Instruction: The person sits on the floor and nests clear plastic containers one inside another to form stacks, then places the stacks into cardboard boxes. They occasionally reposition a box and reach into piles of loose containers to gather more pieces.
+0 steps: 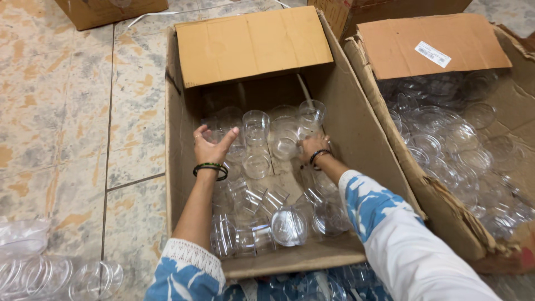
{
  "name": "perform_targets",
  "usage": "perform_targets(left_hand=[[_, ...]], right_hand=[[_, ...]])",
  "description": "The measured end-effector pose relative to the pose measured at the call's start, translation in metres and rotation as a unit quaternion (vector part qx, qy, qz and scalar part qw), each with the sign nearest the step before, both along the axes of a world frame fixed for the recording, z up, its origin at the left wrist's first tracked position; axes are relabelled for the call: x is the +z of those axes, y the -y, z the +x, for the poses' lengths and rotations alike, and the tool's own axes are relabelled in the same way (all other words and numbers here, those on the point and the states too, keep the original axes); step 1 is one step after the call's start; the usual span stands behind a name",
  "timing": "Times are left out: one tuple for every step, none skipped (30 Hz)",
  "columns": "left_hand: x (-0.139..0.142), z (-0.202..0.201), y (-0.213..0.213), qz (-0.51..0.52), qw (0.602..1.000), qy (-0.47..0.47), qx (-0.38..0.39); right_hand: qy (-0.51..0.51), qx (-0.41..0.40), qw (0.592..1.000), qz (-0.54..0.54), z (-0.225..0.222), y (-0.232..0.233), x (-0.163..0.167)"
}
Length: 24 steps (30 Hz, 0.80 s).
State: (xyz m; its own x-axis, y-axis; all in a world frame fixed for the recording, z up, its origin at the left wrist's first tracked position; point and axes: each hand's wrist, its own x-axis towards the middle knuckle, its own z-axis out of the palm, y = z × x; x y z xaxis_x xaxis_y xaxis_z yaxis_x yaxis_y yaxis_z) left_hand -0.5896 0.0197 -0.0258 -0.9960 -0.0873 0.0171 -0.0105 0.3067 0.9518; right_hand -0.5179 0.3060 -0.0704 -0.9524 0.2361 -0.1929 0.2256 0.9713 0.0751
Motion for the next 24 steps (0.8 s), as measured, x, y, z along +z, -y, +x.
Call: perform_targets(left_hand=[[0.001, 0.000, 0.000, -0.015, 1.000, -0.014, 0.005], [0.003, -0.001, 0.001, -0.030, 0.999, -0.026, 0.008], [0.003, 0.000, 0.002, -0.045, 0.998, -0.034, 0.010], [0.003, 0.001, 0.004, -0.044, 0.998, -0.043, 0.014], [0.004, -0.001, 0.006, -0.045, 0.997, -0.053, 0.017], [0.006, -0.002, 0.009, -0.053, 0.998, -0.036, 0.020], [0.008, -0.001, 0.013, -0.064, 0.998, -0.018, 0.024], [0.010, 0.001, 0.016, -0.037, 0.999, -0.027, 0.028], [0.012, 0.004, 0.018, -0.010, 0.999, -0.037, 0.034], [0.013, 0.006, 0.022, -0.020, 0.997, -0.062, 0.045], [0.013, 0.010, 0.024, -0.029, 0.994, -0.090, 0.058], [0.015, 0.015, 0.024, -0.024, 0.994, -0.079, 0.064], [0.018, 0.021, 0.026, -0.020, 0.995, -0.069, 0.072], [0.023, 0.026, 0.026, -0.013, 0.995, -0.066, 0.080], [0.028, 0.030, 0.023, -0.001, 0.994, -0.065, 0.087], [0.033, 0.035, 0.019, 0.011, 0.994, -0.063, 0.093], [0.036, 0.042, 0.016, 0.022, 0.993, -0.062, 0.098], [0.040, 0.047, 0.013, 0.015, 0.994, -0.069, 0.081], [0.040, 0.055, 0.010, 0.008, 0.995, -0.077, 0.062], [0.041, 0.062, 0.003, 0.003, 0.995, -0.086, 0.040], [0.040, 0.070, -0.004, 0.000, 0.994, -0.109, 0.030], [0.039, 0.076, -0.011, -0.001, 0.991, -0.134, 0.014], [0.038, 0.082, -0.018, 0.000, 0.995, -0.099, 0.018], [0.035, 0.090, -0.022, -0.001, 0.998, -0.064, 0.021]], right_hand=[[0.013, -0.009, 1.000, -0.006, 0.001, -0.002, 0.012], [0.028, -0.020, 0.999, -0.013, 0.004, -0.004, 0.028], [0.030, -0.014, 0.999, 0.002, 0.006, -0.004, 0.047], [0.039, -0.008, 0.999, 0.016, 0.013, -0.005, 0.062], [0.024, 0.030, 0.999, -0.016, 0.025, -0.016, 0.079], [0.011, 0.044, 0.999, -0.006, 0.041, -0.020, 0.101], [-0.008, 0.050, 0.999, 0.001, 0.061, -0.019, 0.124], [-0.067, 0.097, 0.992, -0.033, 0.091, -0.024, 0.150], [-0.152, 0.156, 0.969, -0.119, 0.129, -0.026, 0.175], [-0.186, 0.184, 0.954, -0.149, 0.167, -0.026, 0.199], [-0.233, 0.234, 0.924, -0.193, 0.210, -0.024, 0.222], [-0.230, 0.223, 0.918, -0.235, 0.250, -0.021, 0.242], [-0.228, 0.212, 0.909, -0.278, 0.287, -0.012, 0.255], [-0.175, 0.157, 0.883, -0.407, 0.319, 0.000, 0.263], [-0.119, 0.100, 0.838, -0.524, 0.347, 0.010, 0.267], [-0.117, 0.163, 0.824, -0.530, 0.366, 0.021, 0.265], [-0.115, 0.224, 0.808, -0.533, 0.383, 0.030, 0.260], [-0.121, 0.254, 0.824, -0.492, 0.396, 0.040, 0.251], [-0.126, 0.282, 0.839, -0.449, 0.406, 0.048, 0.239], [-0.105, 0.293, 0.834, -0.456, 0.411, 0.055, 0.225], [-0.088, 0.301, 0.831, -0.459, 0.413, 0.061, 0.210], [-0.078, 0.308, 0.836, -0.448, 0.413, 0.069, 0.192], [0.004, 0.304, 0.836, -0.456, 0.406, 0.071, 0.177], [-0.009, 0.315, 0.849, -0.424, 0.403, 0.078, 0.161]])
